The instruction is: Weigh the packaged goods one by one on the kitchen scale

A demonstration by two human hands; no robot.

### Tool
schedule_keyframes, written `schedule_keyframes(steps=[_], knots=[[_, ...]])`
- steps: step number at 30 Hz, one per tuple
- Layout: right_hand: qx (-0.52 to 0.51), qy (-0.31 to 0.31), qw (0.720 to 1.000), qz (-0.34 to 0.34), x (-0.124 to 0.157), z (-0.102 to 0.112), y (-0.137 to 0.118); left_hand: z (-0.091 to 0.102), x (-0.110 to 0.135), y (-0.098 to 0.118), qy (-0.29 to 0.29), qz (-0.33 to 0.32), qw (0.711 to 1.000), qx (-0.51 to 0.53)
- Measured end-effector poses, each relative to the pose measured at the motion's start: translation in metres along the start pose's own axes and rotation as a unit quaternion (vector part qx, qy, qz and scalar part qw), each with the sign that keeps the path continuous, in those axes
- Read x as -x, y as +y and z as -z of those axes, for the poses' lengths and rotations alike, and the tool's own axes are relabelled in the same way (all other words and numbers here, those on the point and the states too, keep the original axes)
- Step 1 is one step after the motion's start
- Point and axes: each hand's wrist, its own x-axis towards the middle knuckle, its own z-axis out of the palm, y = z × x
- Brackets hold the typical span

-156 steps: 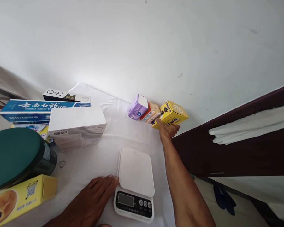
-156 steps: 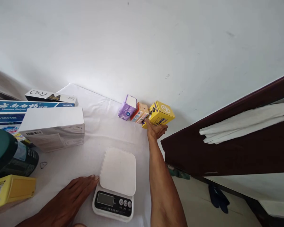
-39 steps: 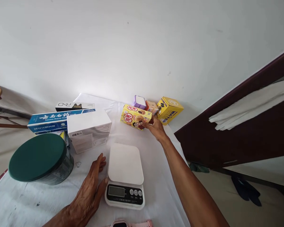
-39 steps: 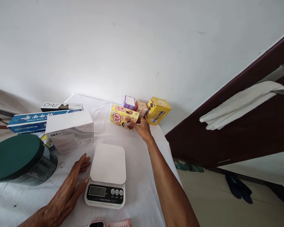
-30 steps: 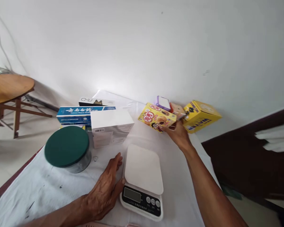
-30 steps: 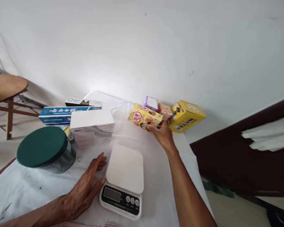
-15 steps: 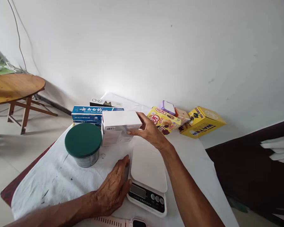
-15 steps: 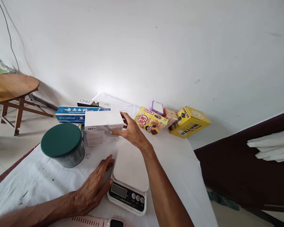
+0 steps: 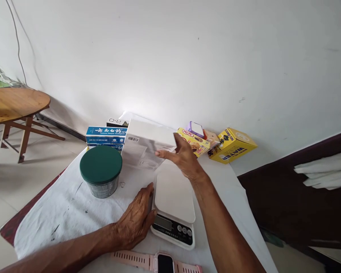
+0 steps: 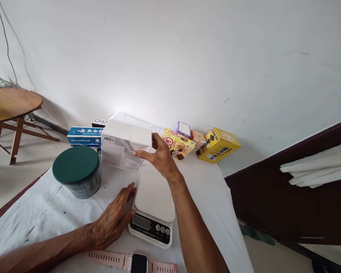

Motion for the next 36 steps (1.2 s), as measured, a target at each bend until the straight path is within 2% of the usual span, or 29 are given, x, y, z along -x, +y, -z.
schedule_keyframes(steps=[3,7,10,13,17,21,24,27,29,33,36], knots=[[0.018,0.047,0.999,0.006,0.012,0.021,-0.024,0.002,0.0,0.001,-0.009,-0.001,1.0,0.005],[0.051,0.082,0.995,-0.026,0.046,0.052,-0.052,0.002,0.002,0.0,-0.011,0.007,1.0,0.01],[0.068,0.103,0.99,-0.073,0.079,0.072,-0.056,0.001,0.003,-0.001,-0.009,-0.001,1.0,0.012],[0.079,0.126,0.982,-0.117,0.109,0.084,-0.048,0.001,0.001,-0.001,-0.008,-0.013,1.0,0.018],[0.081,0.137,0.974,-0.158,0.133,0.085,-0.037,0.002,-0.001,0.0,-0.004,0.004,1.0,0.025],[0.029,0.131,0.977,-0.167,0.143,0.082,-0.032,0.001,-0.002,0.0,-0.013,0.029,0.999,0.026],[0.002,0.097,0.98,-0.175,0.148,0.083,-0.024,0.002,-0.002,0.002,-0.014,0.049,0.998,0.024],[0.019,0.05,0.981,-0.187,0.153,0.082,-0.012,0.002,-0.004,0.005,-0.01,0.074,0.997,0.016],[0.028,0.041,0.982,-0.183,0.155,0.077,-0.004,0.002,-0.005,0.006,-0.006,0.082,0.997,0.01],[0.014,0.061,0.983,-0.17,0.161,0.066,0.01,0.001,-0.006,0.006,0.007,0.085,0.996,0.007],[-0.02,0.09,0.98,-0.174,0.166,0.068,0.015,-0.001,-0.006,0.004,0.011,0.1,0.995,0.009]])
